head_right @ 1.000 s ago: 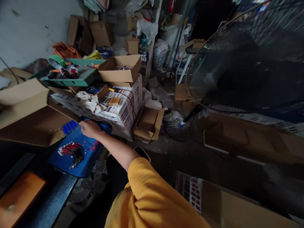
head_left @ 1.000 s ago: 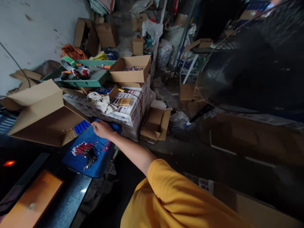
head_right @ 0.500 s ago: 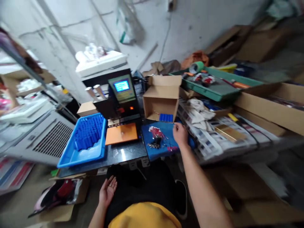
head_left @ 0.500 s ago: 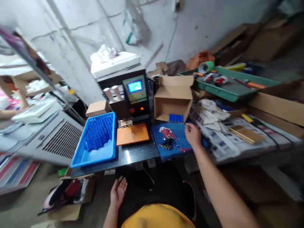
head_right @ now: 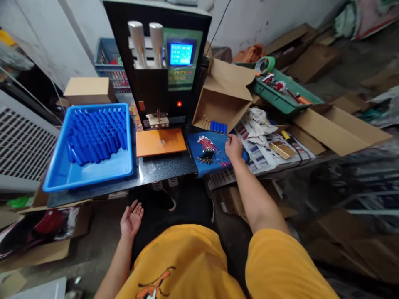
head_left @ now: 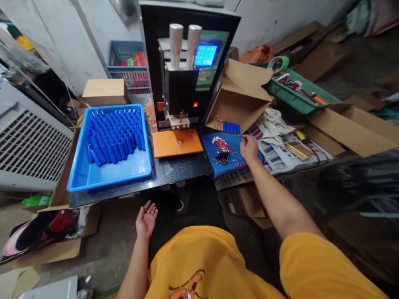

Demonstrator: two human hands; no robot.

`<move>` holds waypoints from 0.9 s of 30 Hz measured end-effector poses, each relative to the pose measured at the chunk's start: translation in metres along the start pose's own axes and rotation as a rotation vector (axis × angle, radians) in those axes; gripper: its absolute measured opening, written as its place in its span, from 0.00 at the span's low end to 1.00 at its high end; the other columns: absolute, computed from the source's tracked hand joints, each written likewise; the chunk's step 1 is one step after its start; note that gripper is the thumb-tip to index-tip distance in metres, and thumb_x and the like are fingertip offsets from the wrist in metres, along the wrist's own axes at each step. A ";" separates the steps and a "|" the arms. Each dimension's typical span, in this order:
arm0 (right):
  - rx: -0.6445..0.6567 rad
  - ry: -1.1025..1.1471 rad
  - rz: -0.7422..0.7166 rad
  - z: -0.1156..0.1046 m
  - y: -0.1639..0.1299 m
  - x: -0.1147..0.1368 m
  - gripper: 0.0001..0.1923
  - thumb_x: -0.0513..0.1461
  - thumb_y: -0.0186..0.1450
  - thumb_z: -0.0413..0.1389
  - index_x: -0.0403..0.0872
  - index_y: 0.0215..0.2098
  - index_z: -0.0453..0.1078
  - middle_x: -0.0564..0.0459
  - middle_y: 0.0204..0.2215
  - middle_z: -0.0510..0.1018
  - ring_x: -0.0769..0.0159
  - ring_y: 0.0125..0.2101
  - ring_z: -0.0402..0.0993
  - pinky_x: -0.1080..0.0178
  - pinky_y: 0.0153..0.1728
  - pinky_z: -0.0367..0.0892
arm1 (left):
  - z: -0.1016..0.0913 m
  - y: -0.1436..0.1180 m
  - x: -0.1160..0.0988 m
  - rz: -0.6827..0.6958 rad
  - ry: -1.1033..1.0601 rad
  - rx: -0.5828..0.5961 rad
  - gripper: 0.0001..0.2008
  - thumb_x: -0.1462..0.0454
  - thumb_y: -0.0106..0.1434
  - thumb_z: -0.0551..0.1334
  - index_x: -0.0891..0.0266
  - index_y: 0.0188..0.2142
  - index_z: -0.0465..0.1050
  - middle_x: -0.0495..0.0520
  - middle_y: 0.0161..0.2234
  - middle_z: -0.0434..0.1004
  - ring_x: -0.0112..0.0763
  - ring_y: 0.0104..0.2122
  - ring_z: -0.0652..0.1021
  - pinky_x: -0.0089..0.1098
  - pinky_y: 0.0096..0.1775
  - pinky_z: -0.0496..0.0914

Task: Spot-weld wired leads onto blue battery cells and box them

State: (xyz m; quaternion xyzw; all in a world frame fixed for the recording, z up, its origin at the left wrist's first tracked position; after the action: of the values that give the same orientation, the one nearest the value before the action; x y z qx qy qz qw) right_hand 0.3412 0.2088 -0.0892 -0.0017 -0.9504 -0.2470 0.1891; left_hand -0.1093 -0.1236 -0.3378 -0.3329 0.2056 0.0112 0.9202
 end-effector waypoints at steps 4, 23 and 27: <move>-0.004 -0.040 -0.005 -0.003 0.001 0.009 0.13 0.33 0.60 0.47 0.44 0.40 0.71 0.41 0.37 0.77 0.52 0.42 0.71 0.52 0.48 0.66 | -0.002 0.002 -0.002 -0.019 -0.007 -0.001 0.17 0.58 0.65 0.60 0.66 0.49 0.75 0.61 0.39 0.80 0.32 0.36 0.80 0.34 0.43 0.74; -0.067 -0.016 0.000 -0.008 0.017 0.004 0.13 0.37 0.55 0.49 0.48 0.36 0.72 0.39 0.33 0.77 0.46 0.40 0.74 0.47 0.44 0.69 | -0.012 -0.001 -0.011 -0.028 -0.163 -0.102 0.15 0.64 0.65 0.58 0.65 0.48 0.79 0.64 0.39 0.81 0.33 0.36 0.82 0.32 0.40 0.77; -0.046 0.000 0.017 -0.016 0.011 0.007 0.13 0.36 0.57 0.48 0.46 0.36 0.72 0.40 0.34 0.78 0.49 0.40 0.75 0.49 0.45 0.70 | -0.037 -0.002 -0.003 -0.013 -0.117 -0.162 0.19 0.65 0.64 0.56 0.57 0.52 0.77 0.61 0.45 0.81 0.35 0.42 0.82 0.30 0.42 0.78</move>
State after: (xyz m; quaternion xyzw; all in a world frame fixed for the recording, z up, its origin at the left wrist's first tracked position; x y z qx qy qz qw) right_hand 0.3418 0.2100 -0.0689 -0.0142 -0.9444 -0.2671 0.1910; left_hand -0.1258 -0.1481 -0.3609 -0.4065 0.1480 0.0414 0.9006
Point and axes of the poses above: each hand's wrist, its own y-axis towards the middle knuckle, its own z-axis out of the palm, x = y × z, the point moved 5 cm from there along y, towards the middle knuckle
